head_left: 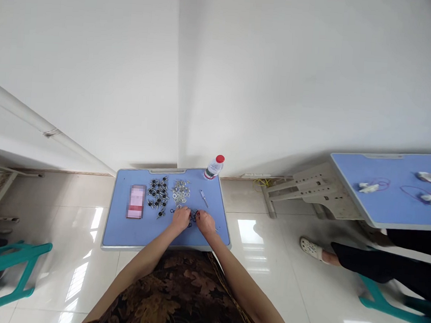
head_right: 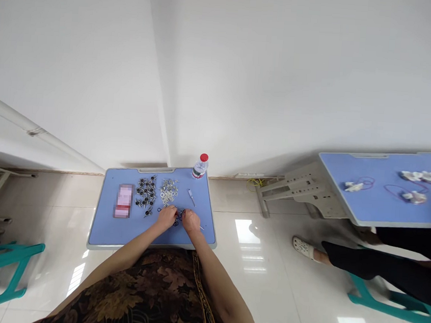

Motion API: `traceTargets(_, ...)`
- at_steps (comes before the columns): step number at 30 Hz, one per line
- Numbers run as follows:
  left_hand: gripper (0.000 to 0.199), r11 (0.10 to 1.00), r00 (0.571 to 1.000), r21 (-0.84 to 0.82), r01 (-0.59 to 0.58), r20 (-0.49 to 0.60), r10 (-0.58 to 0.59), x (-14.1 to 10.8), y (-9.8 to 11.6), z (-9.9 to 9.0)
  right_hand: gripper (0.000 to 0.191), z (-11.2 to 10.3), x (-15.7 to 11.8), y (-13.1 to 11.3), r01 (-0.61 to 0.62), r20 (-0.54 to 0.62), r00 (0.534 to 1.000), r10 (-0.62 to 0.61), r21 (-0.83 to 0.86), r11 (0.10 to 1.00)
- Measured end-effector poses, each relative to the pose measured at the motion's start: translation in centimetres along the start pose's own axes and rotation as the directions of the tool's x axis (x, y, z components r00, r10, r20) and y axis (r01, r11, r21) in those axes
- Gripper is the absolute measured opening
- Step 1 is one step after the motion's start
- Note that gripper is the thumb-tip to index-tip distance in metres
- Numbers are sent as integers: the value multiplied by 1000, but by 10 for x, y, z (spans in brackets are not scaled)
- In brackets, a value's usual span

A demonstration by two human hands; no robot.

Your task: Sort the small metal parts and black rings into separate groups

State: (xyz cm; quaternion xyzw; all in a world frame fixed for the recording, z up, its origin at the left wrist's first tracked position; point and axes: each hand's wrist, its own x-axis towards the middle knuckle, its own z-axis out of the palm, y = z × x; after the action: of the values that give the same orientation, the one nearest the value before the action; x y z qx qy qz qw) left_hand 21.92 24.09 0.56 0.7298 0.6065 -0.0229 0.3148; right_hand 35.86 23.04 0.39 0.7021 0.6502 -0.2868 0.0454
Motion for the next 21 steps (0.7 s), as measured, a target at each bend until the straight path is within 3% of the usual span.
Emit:
traceTargets(10, 21, 992, 998, -126, 13, -61, -21, -2, -3, -1, 20, 7, -6, 17, -17, -109, 993, 46, 249, 968)
traceTargets(15, 16, 985, 994, -173, 21, -104, -39, -4, -11, -8, 19, 8, -4, 3, 30, -121, 993, 13, 342, 939)
traceTargets(21, 16, 977, 984, -183, 106, -121, -129, -16, -38, -17, 17, 8, 5, -29, 54, -39, 998, -45, 275, 960)
